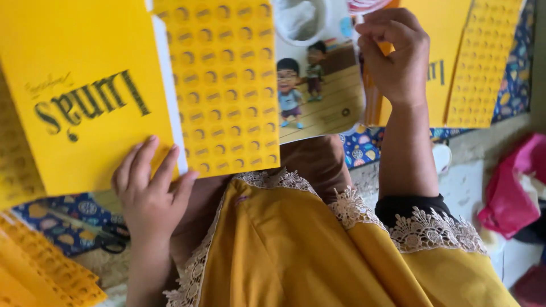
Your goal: Applying glue to cardboard sheets and folding them to assemble packaging boxes
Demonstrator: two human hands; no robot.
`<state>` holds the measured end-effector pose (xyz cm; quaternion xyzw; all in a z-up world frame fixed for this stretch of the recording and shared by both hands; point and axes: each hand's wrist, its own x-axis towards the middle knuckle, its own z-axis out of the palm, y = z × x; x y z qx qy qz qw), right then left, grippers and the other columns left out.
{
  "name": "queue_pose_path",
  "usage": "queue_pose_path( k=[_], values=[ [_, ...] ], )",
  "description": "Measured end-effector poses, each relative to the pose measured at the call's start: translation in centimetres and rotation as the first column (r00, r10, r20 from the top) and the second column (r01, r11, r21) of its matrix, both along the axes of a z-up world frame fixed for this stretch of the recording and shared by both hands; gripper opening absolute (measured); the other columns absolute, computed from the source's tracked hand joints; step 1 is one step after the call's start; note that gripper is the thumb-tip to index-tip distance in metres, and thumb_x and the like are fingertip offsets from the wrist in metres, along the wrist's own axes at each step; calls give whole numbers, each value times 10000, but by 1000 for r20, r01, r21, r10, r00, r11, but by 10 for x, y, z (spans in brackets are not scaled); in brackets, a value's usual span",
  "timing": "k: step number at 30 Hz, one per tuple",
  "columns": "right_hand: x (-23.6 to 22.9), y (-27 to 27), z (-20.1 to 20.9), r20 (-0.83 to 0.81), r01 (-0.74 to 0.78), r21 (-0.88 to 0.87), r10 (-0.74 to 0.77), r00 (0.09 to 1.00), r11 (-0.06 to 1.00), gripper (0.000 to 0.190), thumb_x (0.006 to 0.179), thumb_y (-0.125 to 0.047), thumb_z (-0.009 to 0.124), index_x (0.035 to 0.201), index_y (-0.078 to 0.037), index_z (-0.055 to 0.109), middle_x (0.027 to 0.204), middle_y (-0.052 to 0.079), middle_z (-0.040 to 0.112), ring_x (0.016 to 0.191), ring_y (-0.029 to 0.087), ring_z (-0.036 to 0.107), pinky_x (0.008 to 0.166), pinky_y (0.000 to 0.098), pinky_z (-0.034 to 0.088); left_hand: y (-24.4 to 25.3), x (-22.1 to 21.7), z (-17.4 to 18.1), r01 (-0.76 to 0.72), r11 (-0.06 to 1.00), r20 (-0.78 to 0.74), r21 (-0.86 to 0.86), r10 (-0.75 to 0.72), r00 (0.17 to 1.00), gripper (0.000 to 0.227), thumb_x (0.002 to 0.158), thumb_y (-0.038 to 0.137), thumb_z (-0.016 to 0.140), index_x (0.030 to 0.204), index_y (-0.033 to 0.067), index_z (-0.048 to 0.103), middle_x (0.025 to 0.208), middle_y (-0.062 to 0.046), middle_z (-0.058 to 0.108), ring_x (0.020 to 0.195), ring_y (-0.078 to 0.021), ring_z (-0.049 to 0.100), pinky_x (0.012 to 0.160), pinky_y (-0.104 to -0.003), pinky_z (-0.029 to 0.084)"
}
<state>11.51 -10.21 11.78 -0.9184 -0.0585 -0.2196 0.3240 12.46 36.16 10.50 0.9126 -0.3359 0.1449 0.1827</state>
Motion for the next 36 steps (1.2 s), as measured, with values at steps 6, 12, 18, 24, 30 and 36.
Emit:
queue_pose_path(
  k=[6, 12, 18, 24, 30, 36],
  values=[
    [-83, -35, -72, -652, 384, -303, -484, 583, 872, 231, 831, -153, 627, 936, -211, 825, 845, 25, 777, 687, 205, 695, 554, 402, 502, -7, -3, 10, 43, 994, 59, -102, -37, 998, 365, 1006, 325, 804, 1108, -25, 801, 1131, -182, 701, 963, -390, 656, 889, -503, 487],
    [-145, -24, -211, -615, 180, -592, -584, 529, 786, 252, 842, -377, 810, 1010, -189, 815, 1003, 67, 743, 983, 304, 648, 814, 464, 528, -29, -7, 5, 100, 980, 123, -173, -80, 989, 248, 1066, 182, 763, 1019, -60, 795, 920, -202, 729, 809, -370, 669, 752, -477, 475],
    [-148, -23, -220, -427, 127, -714, -571, 701, 689, 164, 838, -303, 743, 880, -149, 782, 982, 47, 697, 902, 339, 621, 676, 470, 492, -42, -16, 6, 98, 974, 46, -204, -90, 995, 171, 1064, 115, 717, 1033, -44, 774, 895, -192, 757, 715, -349, 645, 684, -474, 456],
    [-157, -31, -228, -256, 176, -780, -563, 786, 600, 162, 884, -395, 700, 864, -248, 765, 791, -26, 715, 825, 240, 707, 722, 421, 544, -52, -16, -5, 145, 926, 122, -349, -108, 987, 146, 930, 96, 782, 1027, -6, 820, 704, -77, 627, 581, -271, 607, 648, -367, 526],
    [-140, -36, -187, -429, 379, -398, -534, 728, 836, 75, 966, -291, 699, 1001, -258, 756, 814, 69, 702, 813, 385, 713, 712, 539, 573, -42, -23, 0, 54, 923, -12, -381, -64, 998, 136, 943, 57, 764, 1044, -28, 796, 664, -56, 617, 533, -229, 571, 587, -320, 520],
    [-40, -81, -15, 253, 240, -170, -194, 948, 956, 238, 974, 269, 603, 899, 82, 729, 852, 164, 734, 786, 284, 715, 648, 378, 509, -11, -59, -2, -411, 895, -378, -170, 326, 866, 138, 1039, 96, 762, 980, -29, 766, 923, -166, 746, 816, -274, 700, 798, -388, 528]
  ],
)
